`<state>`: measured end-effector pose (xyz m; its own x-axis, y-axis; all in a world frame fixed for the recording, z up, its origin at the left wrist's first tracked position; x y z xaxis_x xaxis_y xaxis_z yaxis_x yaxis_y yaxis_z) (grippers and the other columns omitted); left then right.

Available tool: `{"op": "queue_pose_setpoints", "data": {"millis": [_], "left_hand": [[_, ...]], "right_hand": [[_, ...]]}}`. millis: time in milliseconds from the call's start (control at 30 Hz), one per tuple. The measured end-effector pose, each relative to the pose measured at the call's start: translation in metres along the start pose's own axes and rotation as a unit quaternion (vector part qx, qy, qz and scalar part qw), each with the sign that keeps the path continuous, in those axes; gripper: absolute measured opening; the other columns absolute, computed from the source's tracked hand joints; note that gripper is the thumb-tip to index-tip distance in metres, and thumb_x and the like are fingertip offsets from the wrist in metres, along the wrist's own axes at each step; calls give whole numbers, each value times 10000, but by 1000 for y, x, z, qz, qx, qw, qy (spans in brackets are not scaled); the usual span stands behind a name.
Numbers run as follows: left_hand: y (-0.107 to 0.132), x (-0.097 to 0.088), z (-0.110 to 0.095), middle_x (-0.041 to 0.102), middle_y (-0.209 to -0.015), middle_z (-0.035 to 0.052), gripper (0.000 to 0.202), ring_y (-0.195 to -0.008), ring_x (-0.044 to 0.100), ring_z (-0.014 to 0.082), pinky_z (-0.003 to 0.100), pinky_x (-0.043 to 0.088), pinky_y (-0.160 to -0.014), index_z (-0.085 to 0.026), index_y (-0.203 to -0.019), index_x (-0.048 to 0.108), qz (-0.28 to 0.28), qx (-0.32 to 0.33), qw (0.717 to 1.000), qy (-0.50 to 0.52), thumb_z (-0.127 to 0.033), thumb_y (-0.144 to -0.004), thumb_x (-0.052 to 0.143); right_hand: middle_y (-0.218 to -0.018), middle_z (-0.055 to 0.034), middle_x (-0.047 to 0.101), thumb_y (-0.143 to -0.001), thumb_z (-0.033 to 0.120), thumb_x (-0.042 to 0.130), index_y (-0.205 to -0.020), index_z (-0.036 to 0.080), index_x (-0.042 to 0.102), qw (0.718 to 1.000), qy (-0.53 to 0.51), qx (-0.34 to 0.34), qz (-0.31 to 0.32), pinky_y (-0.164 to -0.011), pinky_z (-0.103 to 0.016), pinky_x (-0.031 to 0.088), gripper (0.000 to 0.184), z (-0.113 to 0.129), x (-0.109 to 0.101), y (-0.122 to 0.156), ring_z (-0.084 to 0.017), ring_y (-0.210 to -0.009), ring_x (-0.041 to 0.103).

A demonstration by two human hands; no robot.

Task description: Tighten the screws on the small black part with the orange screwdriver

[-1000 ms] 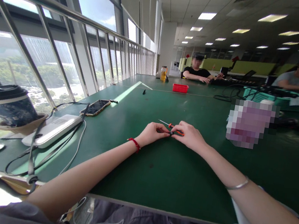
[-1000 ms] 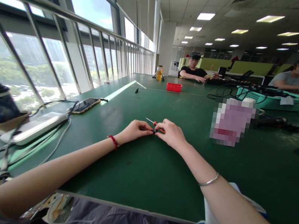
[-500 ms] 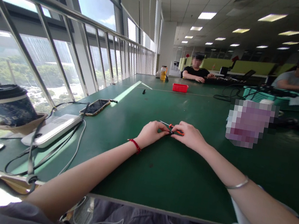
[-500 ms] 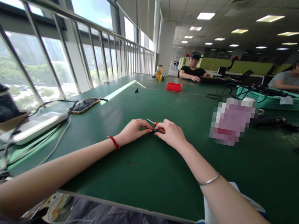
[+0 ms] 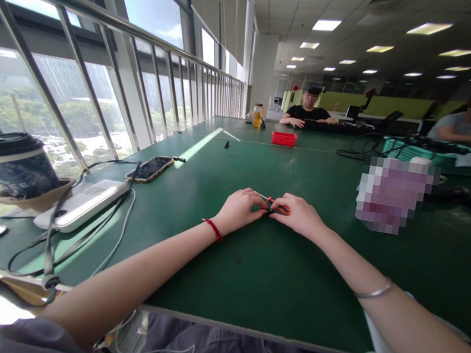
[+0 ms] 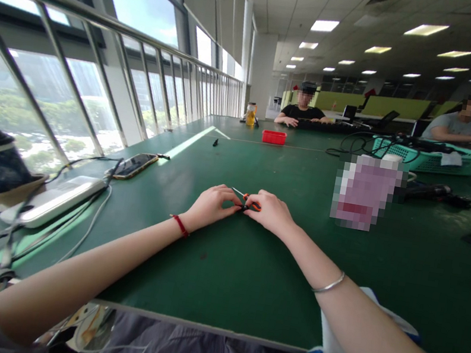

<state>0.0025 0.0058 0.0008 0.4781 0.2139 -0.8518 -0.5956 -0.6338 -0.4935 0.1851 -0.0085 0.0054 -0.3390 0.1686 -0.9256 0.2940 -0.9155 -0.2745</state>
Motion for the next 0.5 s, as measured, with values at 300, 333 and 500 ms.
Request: {"op": "queue_pose_setpoints", "data": {"millis": [300, 333, 500], "left_hand": [[0, 2, 3, 716, -932, -2, 101, -889, 609, 166, 282, 486, -805, -201, -800, 697, -7, -16, 999, 45, -230, -792, 600], [0, 2, 2, 715, -923, 1, 99, -884, 607, 168, 281, 486, -797, -197, -802, 694, -4, -13, 999, 40, -228, -789, 601], [-2, -1, 0, 696, -844, 24, 123, -853, 585, 185, 288, 485, -746, -185, -819, 692, 15, 6, 1000, -24, -236, -802, 581]], "right_hand": [[-904, -14, 602, -771, 387, 615, -873, 284, 688, 1000, -3, 8, 12, -604, -263, 369, 162, 0, 1, -1, -185, -833, 586], [-914, -18, 605, -770, 381, 612, -885, 285, 686, 1000, -3, 10, 15, -612, -269, 376, 167, 0, 1, -1, -194, -849, 588], [-1044, -32, 629, -729, 249, 596, -1016, 256, 610, 997, -59, 18, -37, -641, -282, 416, 287, -4, -7, 1, -197, -850, 600]]}}
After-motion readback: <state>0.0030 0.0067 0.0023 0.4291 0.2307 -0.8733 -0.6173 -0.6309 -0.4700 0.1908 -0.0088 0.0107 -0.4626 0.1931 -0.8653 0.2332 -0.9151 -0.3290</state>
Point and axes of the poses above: each hand's wrist, its own y-axis away from the middle knuckle, its own x-axis out of the palm, z = x × y, the point moved 1 cm from there along -y, towards the middle knuckle
